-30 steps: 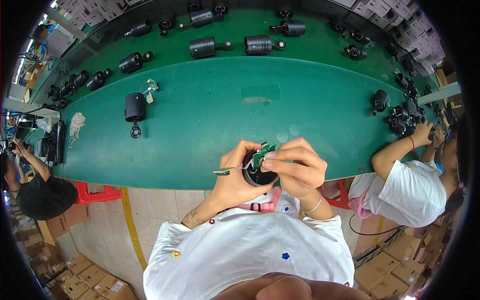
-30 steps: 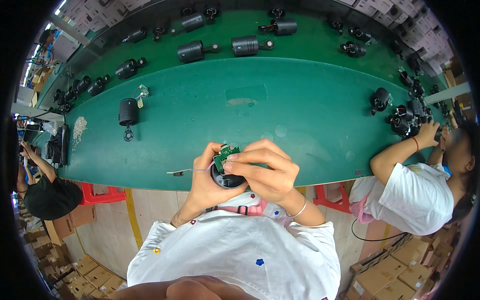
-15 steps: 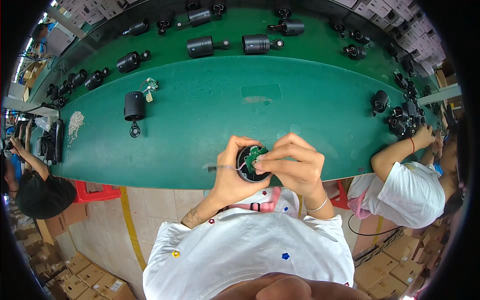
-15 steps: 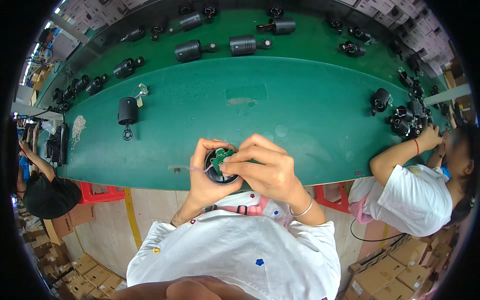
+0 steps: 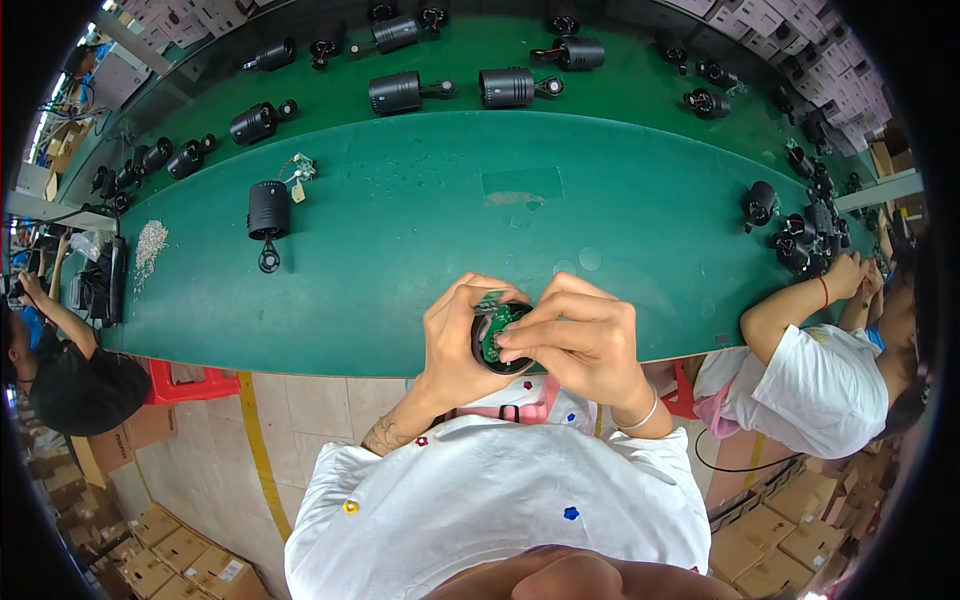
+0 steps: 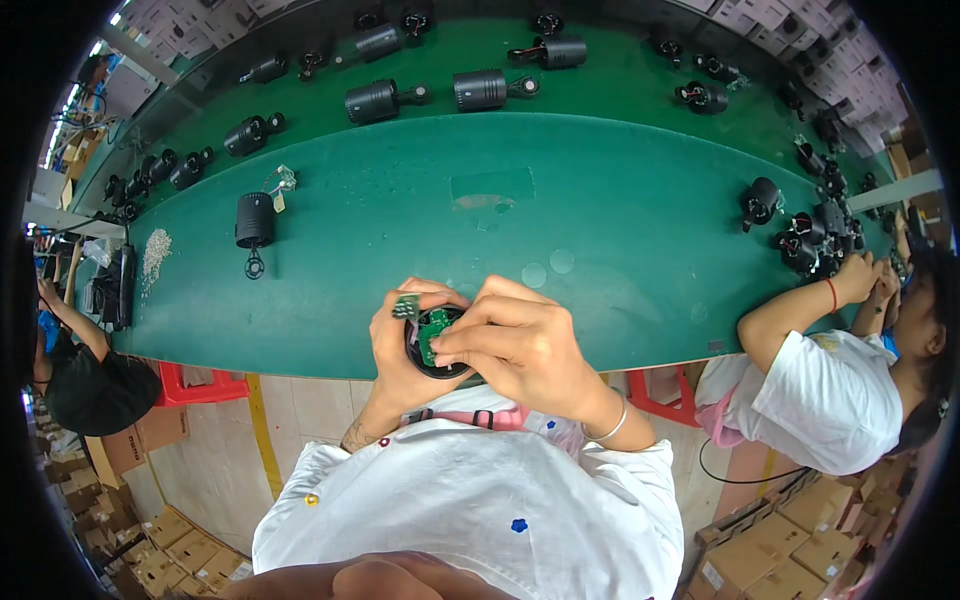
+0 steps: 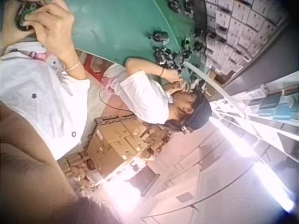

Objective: The person assembles camera housings on a production line by inserting circuit boards with attached wiring into cylindrical casings and pressing the boards into place by hand.

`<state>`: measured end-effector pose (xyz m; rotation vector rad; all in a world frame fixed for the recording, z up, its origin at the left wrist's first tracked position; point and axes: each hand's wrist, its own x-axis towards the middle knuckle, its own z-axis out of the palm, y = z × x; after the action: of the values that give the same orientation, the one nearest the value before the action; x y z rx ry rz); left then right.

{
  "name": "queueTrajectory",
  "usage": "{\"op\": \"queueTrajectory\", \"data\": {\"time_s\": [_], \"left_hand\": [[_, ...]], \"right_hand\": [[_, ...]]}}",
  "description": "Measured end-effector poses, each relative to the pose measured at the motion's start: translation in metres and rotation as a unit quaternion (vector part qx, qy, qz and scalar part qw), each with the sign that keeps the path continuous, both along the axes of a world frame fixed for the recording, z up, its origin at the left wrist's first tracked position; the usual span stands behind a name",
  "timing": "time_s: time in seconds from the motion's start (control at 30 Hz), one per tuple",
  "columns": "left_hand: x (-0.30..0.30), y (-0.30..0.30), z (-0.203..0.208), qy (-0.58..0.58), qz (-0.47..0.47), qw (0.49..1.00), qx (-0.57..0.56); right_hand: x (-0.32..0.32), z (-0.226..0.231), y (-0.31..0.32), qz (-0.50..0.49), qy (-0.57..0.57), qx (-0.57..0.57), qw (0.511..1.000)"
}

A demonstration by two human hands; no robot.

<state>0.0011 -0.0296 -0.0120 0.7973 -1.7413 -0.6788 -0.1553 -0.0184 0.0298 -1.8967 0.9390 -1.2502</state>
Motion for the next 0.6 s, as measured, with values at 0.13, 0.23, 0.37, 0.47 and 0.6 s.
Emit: {"op": "queueTrajectory", "data": {"time_s": [0.13, 0.23, 0.37, 0.47, 0.6], "left_hand": [[-0.0018, 0.0010, -0.0033, 0.010, 0.017, 1.000, 0.007], [-0.0012, 0.0001, -0.0056, 0.008, 0.019, 1.000, 0.011], [0.0002, -0.0018, -0.0057, -0.010, 0.005, 1.000, 0.018], [-0.0010, -0.0024, 0.0005, -0.026, 0.036, 0.998, 0.039], [0.0020, -0.0034, 0.0015, -0.044, 0.037, 0.998, 0.039]], "right_hand": [[0.0064, 0.0028, 0.0036, -0.018, 0.016, -0.001, 1.000], [0.0060, 0.0049, 0.0049, -0.028, 0.026, 0.013, 0.999], [0.0049, 0.0061, 0.0056, -0.040, 0.040, 0.057, 0.997], [0.0085, 0.0044, 0.0009, -0.066, 0.060, 0.042, 0.995], [0.0112, 0.0070, 0.0003, -0.075, 0.104, -0.002, 0.992]]}}
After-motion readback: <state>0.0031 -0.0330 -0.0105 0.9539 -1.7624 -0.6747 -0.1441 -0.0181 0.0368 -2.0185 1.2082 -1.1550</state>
